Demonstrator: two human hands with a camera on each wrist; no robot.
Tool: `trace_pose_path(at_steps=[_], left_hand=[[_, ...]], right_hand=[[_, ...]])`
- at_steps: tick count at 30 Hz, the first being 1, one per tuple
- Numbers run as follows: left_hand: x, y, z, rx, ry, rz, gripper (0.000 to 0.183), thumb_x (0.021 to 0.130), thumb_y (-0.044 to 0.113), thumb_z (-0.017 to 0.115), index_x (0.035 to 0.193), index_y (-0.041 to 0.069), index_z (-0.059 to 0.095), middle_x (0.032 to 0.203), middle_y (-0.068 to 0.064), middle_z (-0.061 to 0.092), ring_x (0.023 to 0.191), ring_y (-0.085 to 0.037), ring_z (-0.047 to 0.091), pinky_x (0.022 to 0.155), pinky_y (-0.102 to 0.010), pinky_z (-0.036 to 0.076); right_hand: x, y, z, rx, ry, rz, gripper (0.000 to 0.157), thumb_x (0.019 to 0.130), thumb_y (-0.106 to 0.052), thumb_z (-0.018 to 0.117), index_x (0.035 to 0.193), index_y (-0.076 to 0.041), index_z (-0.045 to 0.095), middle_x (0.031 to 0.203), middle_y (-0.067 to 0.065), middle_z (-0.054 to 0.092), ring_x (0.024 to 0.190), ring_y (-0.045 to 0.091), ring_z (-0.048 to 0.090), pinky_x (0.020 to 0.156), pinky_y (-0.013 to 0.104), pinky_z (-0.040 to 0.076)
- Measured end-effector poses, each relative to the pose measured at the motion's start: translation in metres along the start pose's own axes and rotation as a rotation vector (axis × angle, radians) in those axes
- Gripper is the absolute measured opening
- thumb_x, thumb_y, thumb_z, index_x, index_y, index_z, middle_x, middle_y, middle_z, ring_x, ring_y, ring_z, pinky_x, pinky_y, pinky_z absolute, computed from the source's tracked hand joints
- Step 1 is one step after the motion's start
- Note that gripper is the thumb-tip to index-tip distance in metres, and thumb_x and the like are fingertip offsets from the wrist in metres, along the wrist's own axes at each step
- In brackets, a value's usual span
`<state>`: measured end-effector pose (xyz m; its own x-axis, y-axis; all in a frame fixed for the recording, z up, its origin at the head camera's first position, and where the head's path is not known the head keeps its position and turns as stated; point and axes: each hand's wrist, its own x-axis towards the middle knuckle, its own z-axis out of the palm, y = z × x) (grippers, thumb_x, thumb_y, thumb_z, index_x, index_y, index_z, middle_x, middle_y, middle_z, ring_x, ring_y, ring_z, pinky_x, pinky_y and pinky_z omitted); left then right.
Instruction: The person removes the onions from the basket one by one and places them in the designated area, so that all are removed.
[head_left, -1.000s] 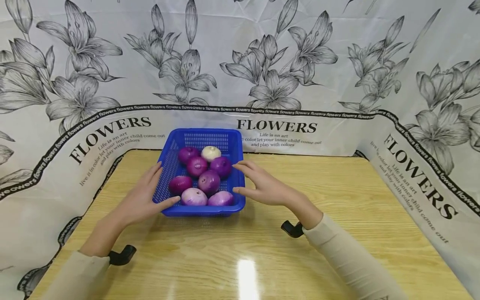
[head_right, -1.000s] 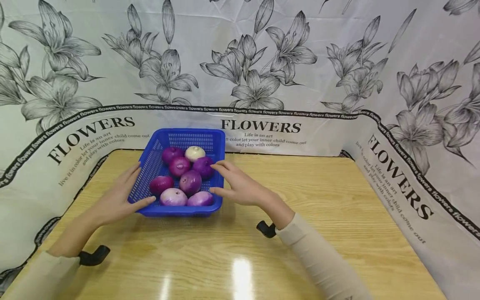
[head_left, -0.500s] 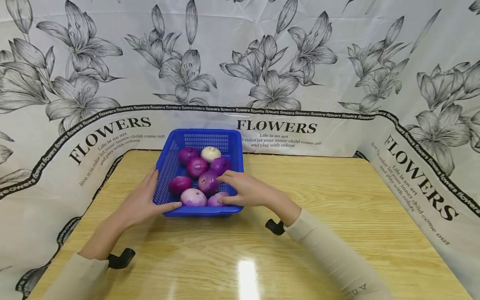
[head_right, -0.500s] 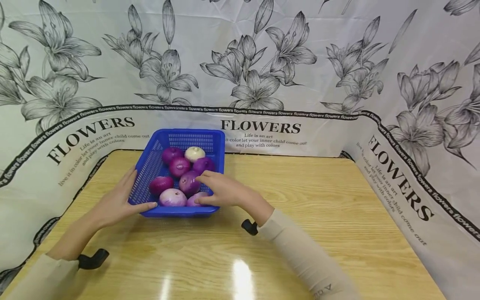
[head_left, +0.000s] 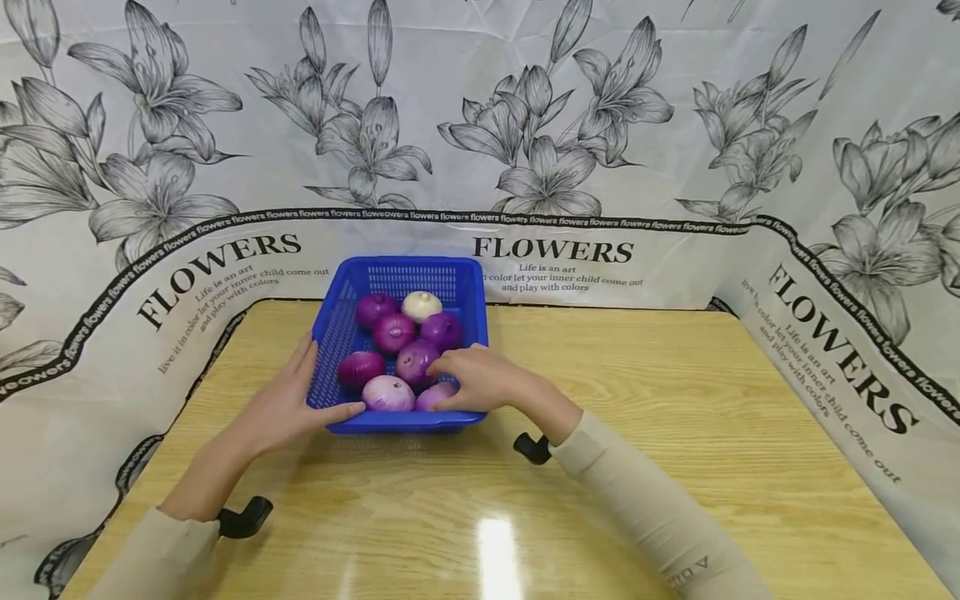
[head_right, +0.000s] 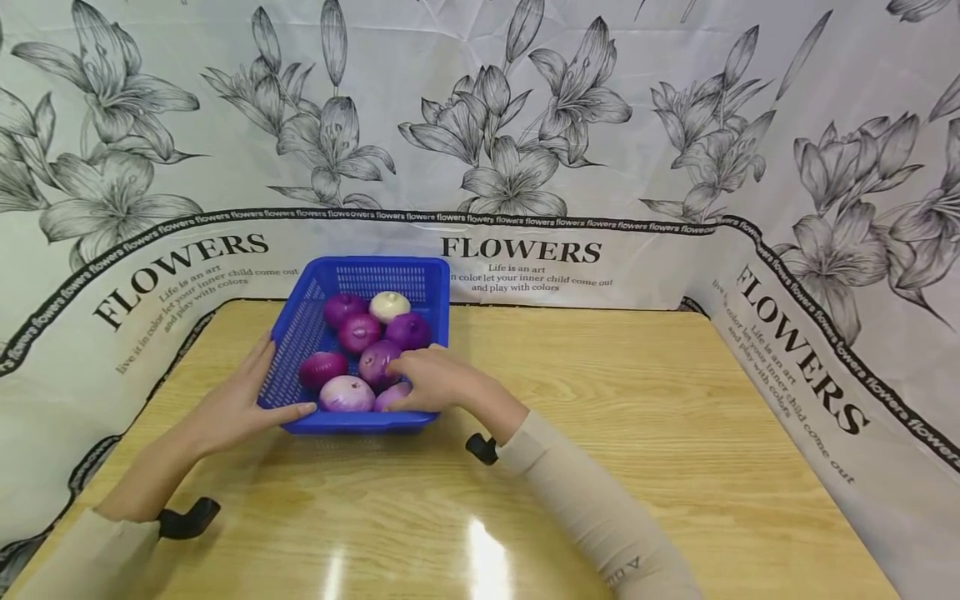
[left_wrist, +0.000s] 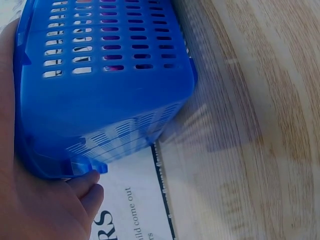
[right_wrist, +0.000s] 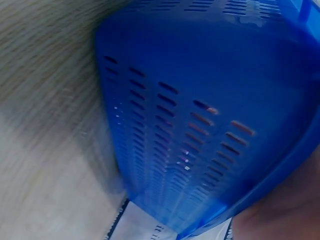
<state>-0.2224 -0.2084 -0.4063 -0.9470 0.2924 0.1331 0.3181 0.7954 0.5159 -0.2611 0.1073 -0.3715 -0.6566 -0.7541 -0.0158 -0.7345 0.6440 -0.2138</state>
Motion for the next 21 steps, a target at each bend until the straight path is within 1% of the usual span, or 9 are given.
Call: trace_pose_path(at_steps=[3,5,7,9,12,17,21], left_hand=[[0.001,0.000,-0.001,0.008,-0.013,0.001,0.127,0.083,0.074,0.068,0.165,0.015,-0.008,0.172,-0.011,-0.005,0.150,-0.051,0.022,0.112,-0.070,0.032],[0.001,-0.001,-0.002,0.007,-0.019,-0.001,0.127,0.083,0.074,0.068,0.165,0.014,-0.009,0.172,-0.011,-0.006,0.150,-0.052,0.022,0.112,-0.071,0.031],[0.002,-0.001,-0.001,0.008,-0.018,0.001,0.127,0.083,0.075,0.067,0.165,0.014,-0.009,0.172,-0.010,-0.006,0.150,-0.052,0.022,0.112,-0.071,0.031],[0.002,-0.001,-0.001,0.006,-0.015,0.004,0.127,0.083,0.074,0.068,0.165,0.014,-0.008,0.172,-0.011,-0.006,0.150,-0.052,0.022,0.112,-0.070,0.031],[0.002,0.000,0.000,0.004,-0.010,0.010,0.127,0.083,0.074,0.068,0.165,0.014,-0.008,0.172,-0.011,-0.005,0.150,-0.051,0.021,0.113,-0.070,0.030],[0.001,0.000,0.000,-0.005,-0.004,0.015,0.126,0.084,0.073,0.068,0.165,0.015,-0.009,0.172,-0.011,-0.006,0.151,-0.050,0.019,0.114,-0.070,0.029],[0.002,0.000,-0.001,-0.006,-0.007,0.012,0.126,0.084,0.072,0.069,0.165,0.014,-0.009,0.172,-0.010,-0.007,0.151,-0.050,0.019,0.114,-0.069,0.028]], right_hand=[[0.003,-0.004,-0.002,-0.054,-0.041,0.053,0.031,0.092,-0.045,0.072,0.107,-0.018,0.074,0.092,-0.007,0.069,0.088,0.010,0.062,0.078,0.033,0.041],[0.005,-0.006,-0.003,-0.094,-0.070,0.076,0.027,0.094,-0.048,0.070,0.096,-0.021,0.072,0.079,-0.009,0.063,0.078,0.009,0.058,0.075,0.032,0.039],[0.007,-0.008,-0.004,-0.132,-0.094,0.088,0.030,0.095,-0.051,0.068,0.086,-0.022,0.065,0.070,-0.010,0.053,0.070,0.010,0.052,0.072,0.032,0.037],[0.007,-0.009,-0.004,-0.159,-0.116,0.095,0.034,0.096,-0.053,0.066,0.082,-0.022,0.060,0.067,-0.009,0.047,0.068,0.011,0.050,0.072,0.033,0.036],[0.008,-0.011,-0.006,-0.178,-0.139,0.097,0.035,0.096,-0.054,0.065,0.083,-0.022,0.060,0.067,-0.010,0.047,0.068,0.011,0.050,0.072,0.033,0.037],[0.010,-0.012,-0.007,-0.186,-0.150,0.099,0.033,0.096,-0.055,0.065,0.093,-0.022,0.067,0.072,-0.009,0.054,0.071,0.012,0.053,0.073,0.033,0.038],[0.009,-0.011,-0.007,-0.155,-0.124,0.096,0.033,0.095,-0.052,0.068,0.107,-0.022,0.072,0.086,-0.010,0.067,0.077,0.012,0.059,0.076,0.033,0.041]])
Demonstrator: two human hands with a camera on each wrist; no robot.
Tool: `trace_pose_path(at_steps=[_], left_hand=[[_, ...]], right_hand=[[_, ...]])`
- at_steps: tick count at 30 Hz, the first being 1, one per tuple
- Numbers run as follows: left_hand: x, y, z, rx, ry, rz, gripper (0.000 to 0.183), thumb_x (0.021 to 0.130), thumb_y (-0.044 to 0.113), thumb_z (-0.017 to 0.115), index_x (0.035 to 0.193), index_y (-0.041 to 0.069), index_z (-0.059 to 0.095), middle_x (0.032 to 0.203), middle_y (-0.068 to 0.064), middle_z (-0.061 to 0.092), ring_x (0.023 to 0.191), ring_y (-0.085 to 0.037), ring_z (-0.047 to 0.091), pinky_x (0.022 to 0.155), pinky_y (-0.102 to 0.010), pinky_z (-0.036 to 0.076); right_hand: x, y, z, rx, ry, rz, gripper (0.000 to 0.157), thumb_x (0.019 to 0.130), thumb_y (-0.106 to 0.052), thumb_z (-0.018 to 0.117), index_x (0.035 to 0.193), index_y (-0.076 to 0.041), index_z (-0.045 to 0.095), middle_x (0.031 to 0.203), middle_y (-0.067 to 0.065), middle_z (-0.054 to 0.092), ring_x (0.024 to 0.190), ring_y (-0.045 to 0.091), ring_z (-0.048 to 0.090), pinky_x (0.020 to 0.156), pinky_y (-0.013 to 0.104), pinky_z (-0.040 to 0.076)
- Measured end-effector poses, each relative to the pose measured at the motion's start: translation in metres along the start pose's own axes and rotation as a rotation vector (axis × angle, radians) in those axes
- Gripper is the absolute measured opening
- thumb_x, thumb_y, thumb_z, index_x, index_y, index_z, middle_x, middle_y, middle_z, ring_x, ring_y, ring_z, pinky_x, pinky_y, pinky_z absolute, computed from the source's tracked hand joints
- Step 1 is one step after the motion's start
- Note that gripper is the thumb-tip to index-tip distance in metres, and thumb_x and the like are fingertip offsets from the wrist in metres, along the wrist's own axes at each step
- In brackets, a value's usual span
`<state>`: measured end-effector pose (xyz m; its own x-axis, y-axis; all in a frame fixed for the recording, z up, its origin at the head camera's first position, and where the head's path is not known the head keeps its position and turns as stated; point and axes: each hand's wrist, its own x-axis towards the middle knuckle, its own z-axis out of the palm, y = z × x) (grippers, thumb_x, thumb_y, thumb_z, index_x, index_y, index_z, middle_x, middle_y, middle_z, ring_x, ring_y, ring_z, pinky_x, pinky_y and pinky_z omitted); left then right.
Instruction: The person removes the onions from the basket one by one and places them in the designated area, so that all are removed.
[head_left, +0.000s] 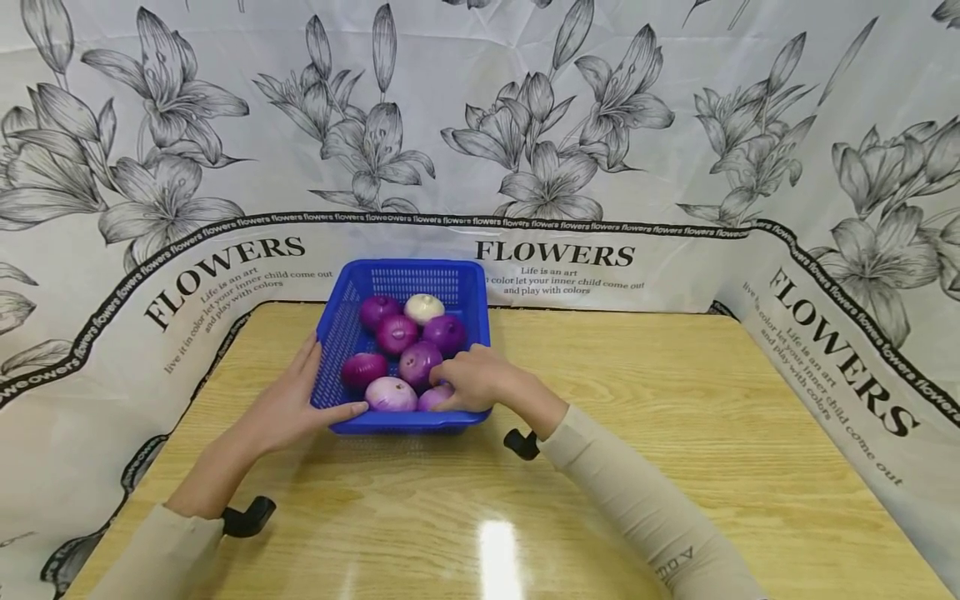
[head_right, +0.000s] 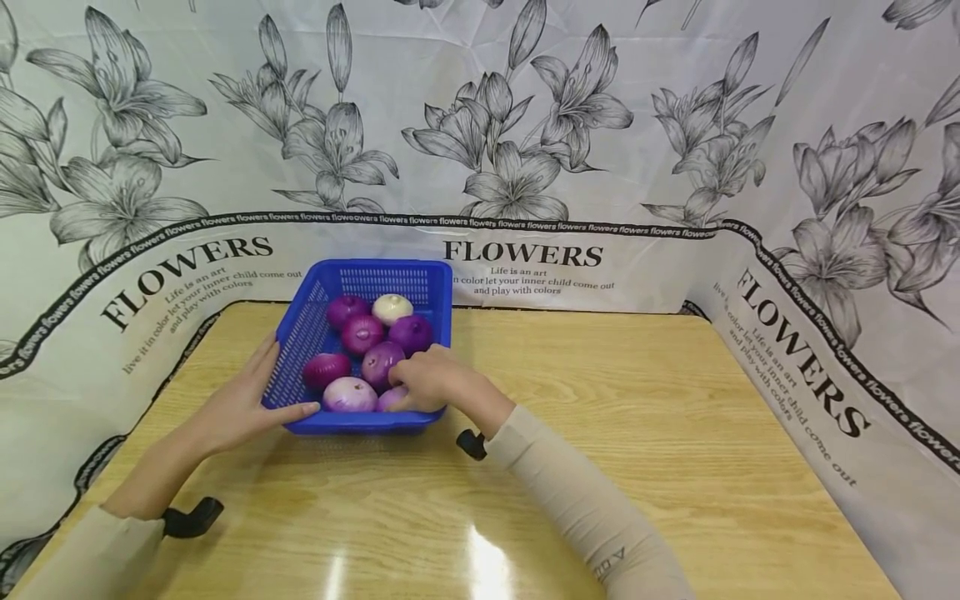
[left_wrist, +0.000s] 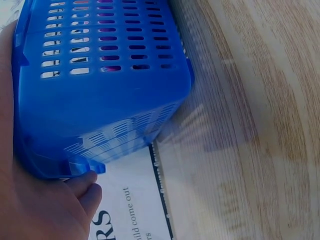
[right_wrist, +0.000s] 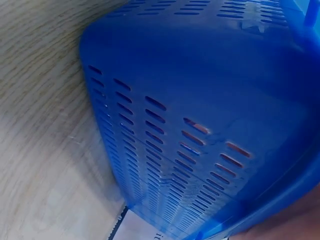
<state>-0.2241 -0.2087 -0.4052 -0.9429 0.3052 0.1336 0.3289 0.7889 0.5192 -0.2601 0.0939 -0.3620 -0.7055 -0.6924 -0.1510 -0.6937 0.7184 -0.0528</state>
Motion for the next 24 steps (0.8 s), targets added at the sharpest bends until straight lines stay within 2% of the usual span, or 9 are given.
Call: trace_pose_path(at_steps=[5,9,14,18,24], left_hand=[[0.0004,-0.0004,-0.0010,0.004,-0.003,-0.006,0.125,0.084,0.073,0.068,0.165,0.014,-0.009,0.172,-0.011,-0.006,0.151,-0.051,0.020,0.114,-0.070,0.028],[0.0002,-0.0009,-0.0007,0.008,-0.005,0.000,0.126,0.084,0.073,0.068,0.165,0.013,-0.008,0.172,-0.012,-0.006,0.151,-0.050,0.018,0.114,-0.070,0.028],[-0.0001,-0.0011,0.0004,0.010,-0.001,0.003,0.125,0.085,0.073,0.067,0.165,0.013,-0.007,0.172,-0.012,-0.005,0.151,-0.050,0.018,0.114,-0.070,0.028],[-0.0007,-0.0003,0.0017,0.007,0.001,0.007,0.124,0.084,0.073,0.068,0.165,0.013,-0.005,0.172,-0.013,-0.003,0.151,-0.050,0.019,0.113,-0.070,0.030],[-0.0020,-0.0001,0.0014,0.010,-0.003,-0.011,0.125,0.085,0.072,0.067,0.165,0.011,-0.007,0.172,-0.013,-0.005,0.151,-0.051,0.019,0.114,-0.069,0.028]], right_hand=[[0.0000,0.0008,0.0007,0.048,0.045,-0.010,0.033,0.093,-0.047,0.072,0.112,-0.021,0.073,0.098,-0.006,0.074,0.081,0.014,0.063,0.077,0.036,0.045],[0.0009,0.0004,0.0011,0.011,0.011,-0.006,0.037,0.095,-0.049,0.069,0.119,-0.022,0.074,0.105,-0.006,0.075,0.088,0.014,0.065,0.080,0.035,0.045],[0.0032,-0.0004,0.0018,-0.055,-0.029,0.001,0.040,0.096,-0.056,0.065,0.120,-0.025,0.074,0.095,-0.007,0.073,0.084,0.015,0.064,0.077,0.036,0.046],[0.0028,-0.0004,0.0026,-0.049,-0.052,0.003,0.040,0.096,-0.056,0.065,0.120,-0.026,0.074,0.095,-0.008,0.072,0.085,0.013,0.063,0.079,0.036,0.046],[0.0018,0.0015,0.0038,0.035,0.027,-0.017,0.037,0.092,-0.055,0.070,0.114,-0.025,0.074,0.091,-0.010,0.070,0.078,0.011,0.060,0.072,0.032,0.044]])
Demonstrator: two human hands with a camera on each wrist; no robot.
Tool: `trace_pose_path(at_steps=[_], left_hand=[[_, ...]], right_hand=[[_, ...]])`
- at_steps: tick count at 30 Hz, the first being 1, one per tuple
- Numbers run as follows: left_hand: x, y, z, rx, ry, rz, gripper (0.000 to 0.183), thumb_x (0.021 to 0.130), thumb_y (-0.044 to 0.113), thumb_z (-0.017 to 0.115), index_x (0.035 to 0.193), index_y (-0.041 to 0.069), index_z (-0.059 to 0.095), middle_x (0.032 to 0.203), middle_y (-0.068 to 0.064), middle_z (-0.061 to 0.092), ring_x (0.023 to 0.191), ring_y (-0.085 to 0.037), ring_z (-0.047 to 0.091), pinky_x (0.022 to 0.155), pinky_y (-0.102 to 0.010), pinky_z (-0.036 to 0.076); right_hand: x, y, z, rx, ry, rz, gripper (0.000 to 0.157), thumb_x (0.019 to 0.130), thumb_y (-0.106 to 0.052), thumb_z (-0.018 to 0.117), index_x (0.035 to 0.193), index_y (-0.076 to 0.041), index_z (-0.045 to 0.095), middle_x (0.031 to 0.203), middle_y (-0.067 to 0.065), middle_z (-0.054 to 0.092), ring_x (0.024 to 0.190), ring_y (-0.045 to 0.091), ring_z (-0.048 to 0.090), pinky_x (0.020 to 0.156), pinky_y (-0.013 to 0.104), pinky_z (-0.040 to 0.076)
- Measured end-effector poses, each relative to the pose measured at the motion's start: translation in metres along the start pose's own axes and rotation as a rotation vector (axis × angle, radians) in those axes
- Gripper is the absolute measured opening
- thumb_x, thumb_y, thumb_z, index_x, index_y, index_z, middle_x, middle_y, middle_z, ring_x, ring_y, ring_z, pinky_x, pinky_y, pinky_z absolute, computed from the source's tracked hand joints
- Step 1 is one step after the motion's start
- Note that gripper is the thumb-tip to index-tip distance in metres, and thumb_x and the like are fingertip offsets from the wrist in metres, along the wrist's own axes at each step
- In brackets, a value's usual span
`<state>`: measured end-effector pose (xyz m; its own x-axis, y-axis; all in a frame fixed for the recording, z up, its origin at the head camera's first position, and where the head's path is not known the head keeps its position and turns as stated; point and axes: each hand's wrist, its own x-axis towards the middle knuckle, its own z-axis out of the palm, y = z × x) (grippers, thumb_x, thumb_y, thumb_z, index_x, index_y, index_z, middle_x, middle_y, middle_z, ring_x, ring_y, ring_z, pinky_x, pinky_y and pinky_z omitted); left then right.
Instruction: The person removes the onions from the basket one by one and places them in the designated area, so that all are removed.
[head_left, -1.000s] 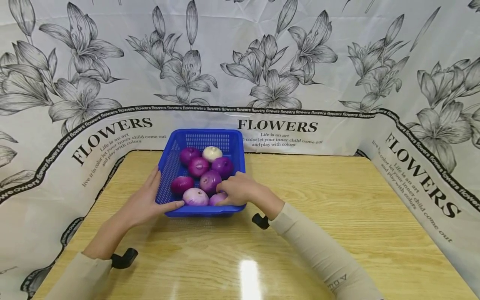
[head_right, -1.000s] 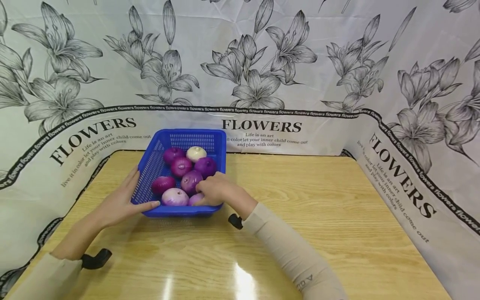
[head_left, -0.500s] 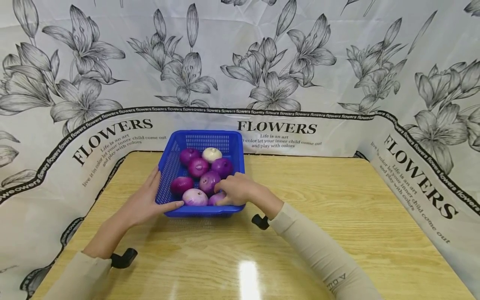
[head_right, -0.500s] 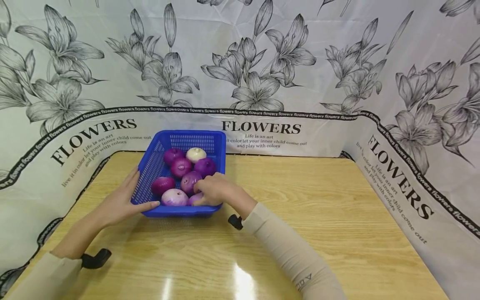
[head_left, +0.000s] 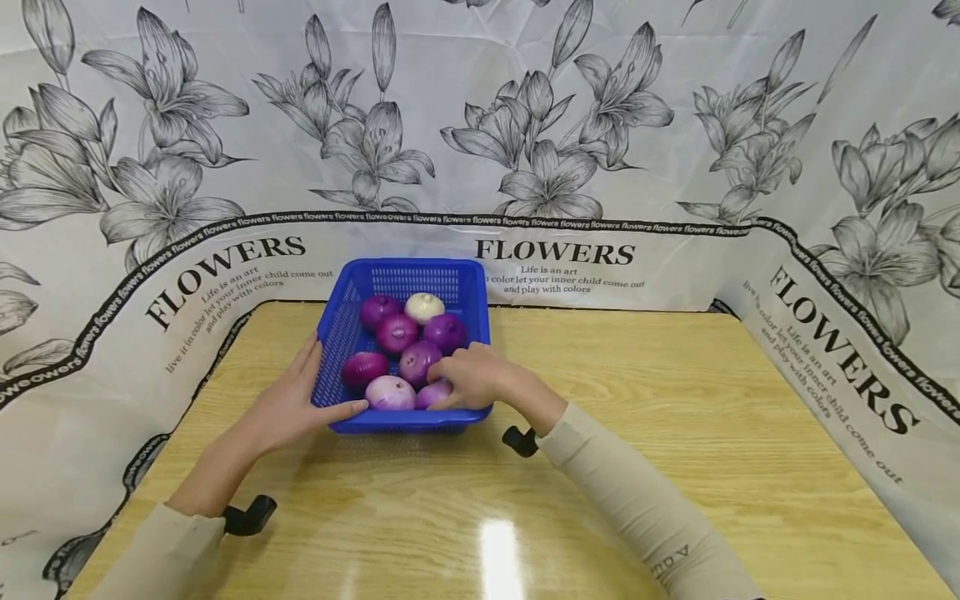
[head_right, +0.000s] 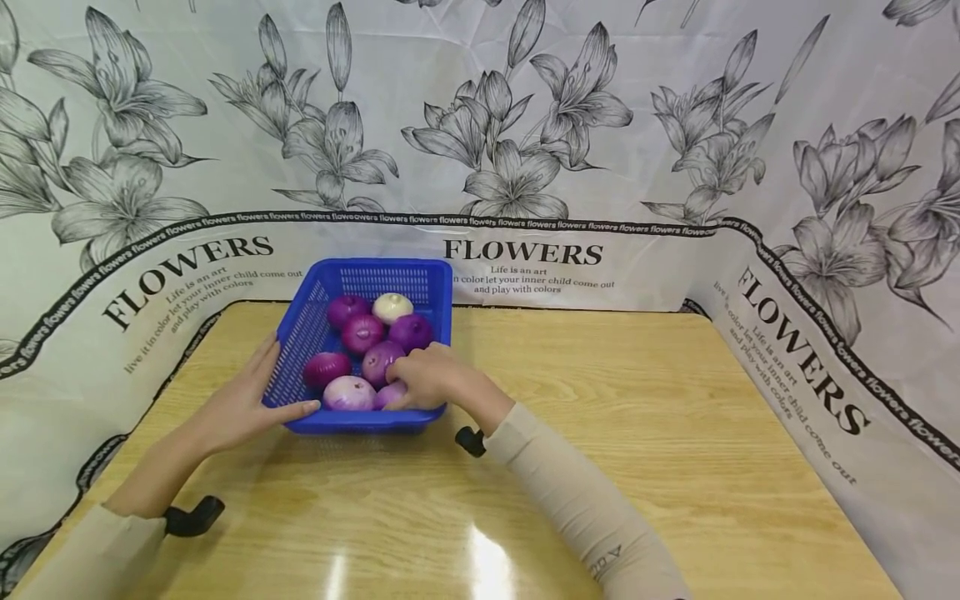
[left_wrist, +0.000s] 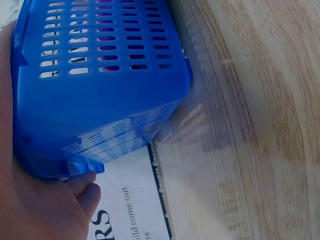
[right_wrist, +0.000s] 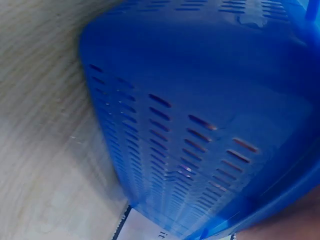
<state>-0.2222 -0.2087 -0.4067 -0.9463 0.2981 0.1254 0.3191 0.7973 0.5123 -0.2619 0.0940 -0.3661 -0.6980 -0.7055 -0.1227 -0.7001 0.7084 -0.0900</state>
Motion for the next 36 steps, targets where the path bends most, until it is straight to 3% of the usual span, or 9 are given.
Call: trace_pose_path(at_steps=[5,12,18,24,36], left_hand=[[-0.001,-0.002,0.000,0.002,0.000,0.000,0.124,0.084,0.073,0.068,0.165,0.013,-0.005,0.172,-0.013,-0.003,0.151,-0.050,0.019,0.113,-0.070,0.030],[-0.003,-0.003,0.002,0.002,-0.017,-0.019,0.126,0.083,0.075,0.067,0.165,0.011,-0.005,0.172,-0.012,-0.005,0.152,-0.050,0.017,0.114,-0.070,0.028],[-0.001,-0.001,0.002,0.006,-0.018,-0.028,0.128,0.083,0.076,0.066,0.164,0.004,-0.003,0.172,-0.012,-0.007,0.152,-0.050,0.015,0.116,-0.068,0.026],[-0.001,0.000,0.000,-0.002,-0.014,-0.035,0.130,0.081,0.075,0.069,0.164,0.004,-0.003,0.172,-0.012,-0.008,0.153,-0.048,0.013,0.117,-0.068,0.024],[0.001,-0.003,0.001,0.006,-0.009,-0.024,0.131,0.081,0.076,0.069,0.163,0.002,-0.001,0.172,-0.011,-0.008,0.153,-0.048,0.013,0.117,-0.068,0.024]], right_hand=[[0.000,0.002,0.004,0.104,0.090,-0.003,0.047,0.088,-0.058,0.074,0.120,-0.024,0.072,0.098,-0.008,0.070,0.083,0.010,0.061,0.070,0.030,0.048],[-0.005,0.004,0.002,0.264,0.195,-0.054,0.058,0.086,-0.051,0.080,0.128,-0.013,0.067,0.122,0.003,0.068,0.110,0.018,0.061,0.095,0.035,0.050],[-0.011,0.012,-0.004,0.365,0.316,-0.073,0.058,0.083,-0.041,0.086,0.127,-0.009,0.066,0.121,0.006,0.066,0.111,0.019,0.060,0.097,0.035,0.051],[-0.020,0.020,-0.012,0.455,0.399,-0.036,0.058,0.083,-0.037,0.087,0.131,-0.011,0.066,0.122,0.004,0.065,0.113,0.017,0.058,0.099,0.036,0.050],[-0.038,0.040,-0.023,0.482,0.462,0.045,0.062,0.083,-0.031,0.087,0.133,-0.004,0.063,0.124,0.008,0.064,0.105,0.020,0.060,0.086,0.035,0.054]])
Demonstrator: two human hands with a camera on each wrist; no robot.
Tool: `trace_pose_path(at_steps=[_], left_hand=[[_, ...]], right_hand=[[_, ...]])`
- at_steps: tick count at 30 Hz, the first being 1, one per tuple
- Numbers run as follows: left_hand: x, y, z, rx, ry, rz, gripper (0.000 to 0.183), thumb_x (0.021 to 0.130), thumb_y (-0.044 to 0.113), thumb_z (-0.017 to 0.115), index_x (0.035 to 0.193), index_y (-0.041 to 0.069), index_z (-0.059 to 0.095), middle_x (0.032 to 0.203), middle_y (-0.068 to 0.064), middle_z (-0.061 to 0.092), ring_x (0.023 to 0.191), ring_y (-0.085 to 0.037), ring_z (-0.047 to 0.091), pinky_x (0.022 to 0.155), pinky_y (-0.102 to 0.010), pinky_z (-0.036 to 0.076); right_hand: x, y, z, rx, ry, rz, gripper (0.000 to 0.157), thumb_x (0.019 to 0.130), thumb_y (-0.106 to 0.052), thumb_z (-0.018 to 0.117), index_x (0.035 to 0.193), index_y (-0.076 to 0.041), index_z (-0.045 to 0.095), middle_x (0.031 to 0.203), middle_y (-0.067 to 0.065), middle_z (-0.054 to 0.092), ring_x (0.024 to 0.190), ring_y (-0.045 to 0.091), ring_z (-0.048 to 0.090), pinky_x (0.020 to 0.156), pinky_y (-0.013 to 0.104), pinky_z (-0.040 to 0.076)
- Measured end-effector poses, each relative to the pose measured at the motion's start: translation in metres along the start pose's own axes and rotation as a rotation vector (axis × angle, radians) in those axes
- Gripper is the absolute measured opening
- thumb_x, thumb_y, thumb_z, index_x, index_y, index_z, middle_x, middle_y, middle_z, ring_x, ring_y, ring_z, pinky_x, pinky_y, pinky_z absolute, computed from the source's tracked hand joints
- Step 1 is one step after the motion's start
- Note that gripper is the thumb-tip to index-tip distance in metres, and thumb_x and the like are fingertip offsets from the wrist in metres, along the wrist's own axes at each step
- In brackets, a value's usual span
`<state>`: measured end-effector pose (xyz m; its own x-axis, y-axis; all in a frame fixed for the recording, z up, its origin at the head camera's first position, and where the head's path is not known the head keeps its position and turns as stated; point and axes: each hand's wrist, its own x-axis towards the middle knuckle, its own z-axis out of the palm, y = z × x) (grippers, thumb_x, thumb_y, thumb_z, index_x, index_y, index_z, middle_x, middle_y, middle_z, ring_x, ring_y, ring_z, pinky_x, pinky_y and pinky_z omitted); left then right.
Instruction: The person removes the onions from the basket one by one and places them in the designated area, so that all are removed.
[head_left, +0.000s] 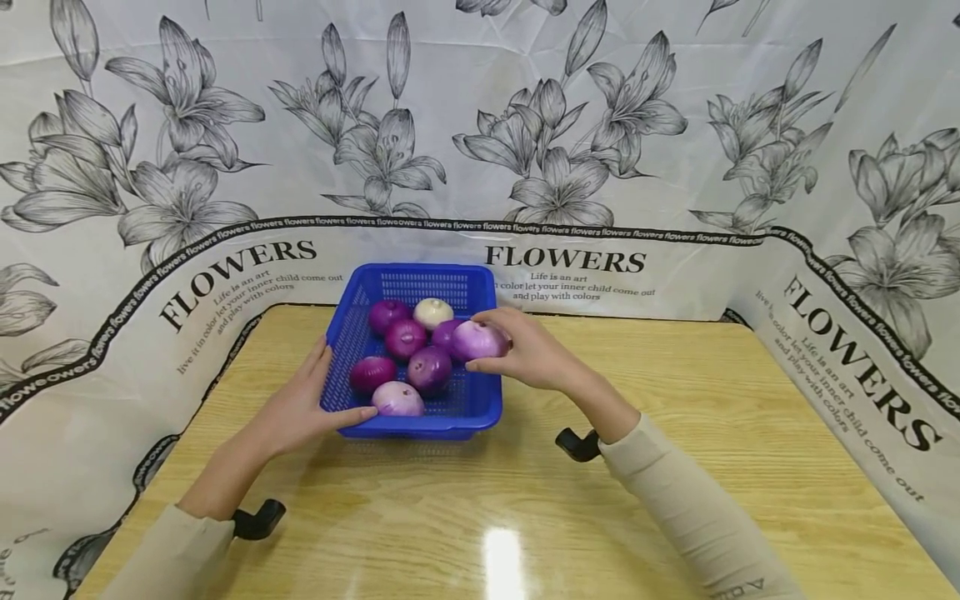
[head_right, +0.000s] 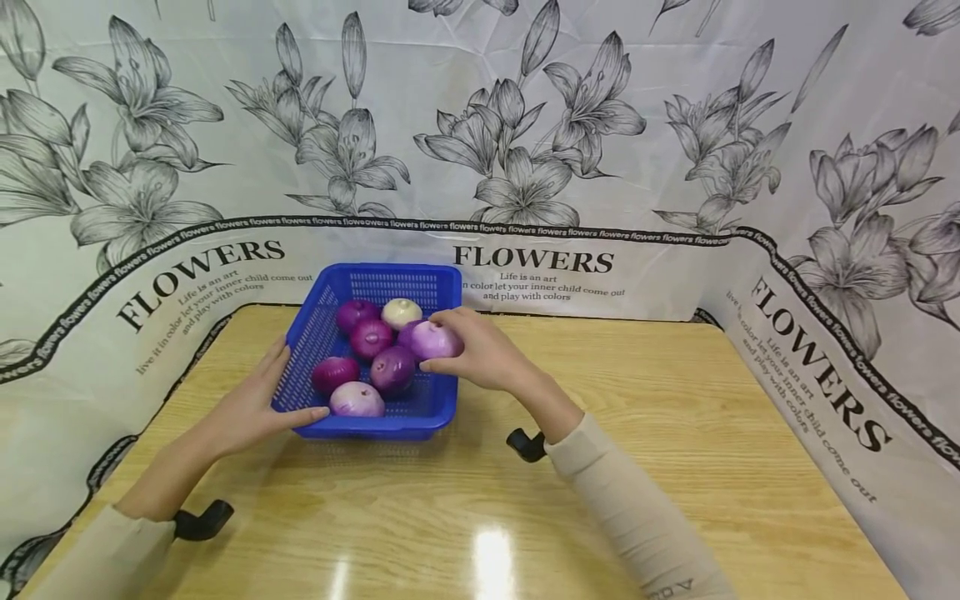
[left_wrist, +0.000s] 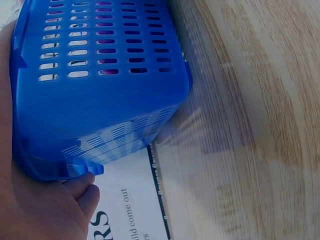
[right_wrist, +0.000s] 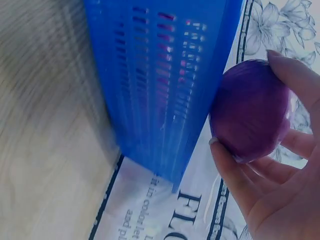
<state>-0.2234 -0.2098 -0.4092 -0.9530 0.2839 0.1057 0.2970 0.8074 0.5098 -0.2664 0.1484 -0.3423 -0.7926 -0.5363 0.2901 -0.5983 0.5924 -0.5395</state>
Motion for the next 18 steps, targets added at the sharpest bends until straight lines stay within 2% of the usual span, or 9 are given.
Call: trace_pose_path(at_steps=[9,18], left_hand=[[0.002,0.000,0.000,-0.014,0.005,0.003,0.131,0.081,0.075,0.069,0.164,0.005,-0.003,0.172,-0.010,-0.008,0.154,-0.046,0.011,0.118,-0.067,0.023],[0.002,-0.001,0.001,-0.011,0.008,0.002,0.131,0.080,0.076,0.069,0.164,0.006,-0.004,0.172,-0.010,-0.008,0.154,-0.046,0.013,0.117,-0.067,0.024]], right_hand=[[-0.005,0.007,-0.013,0.034,0.011,0.002,0.062,0.084,-0.025,0.087,0.135,-0.001,0.061,0.127,0.012,0.065,0.103,0.022,0.063,0.077,0.031,0.058],[-0.007,0.018,-0.021,-0.005,0.047,0.033,0.062,0.084,-0.024,0.086,0.136,-0.002,0.061,0.133,0.013,0.064,0.113,0.026,0.061,0.088,0.040,0.054]])
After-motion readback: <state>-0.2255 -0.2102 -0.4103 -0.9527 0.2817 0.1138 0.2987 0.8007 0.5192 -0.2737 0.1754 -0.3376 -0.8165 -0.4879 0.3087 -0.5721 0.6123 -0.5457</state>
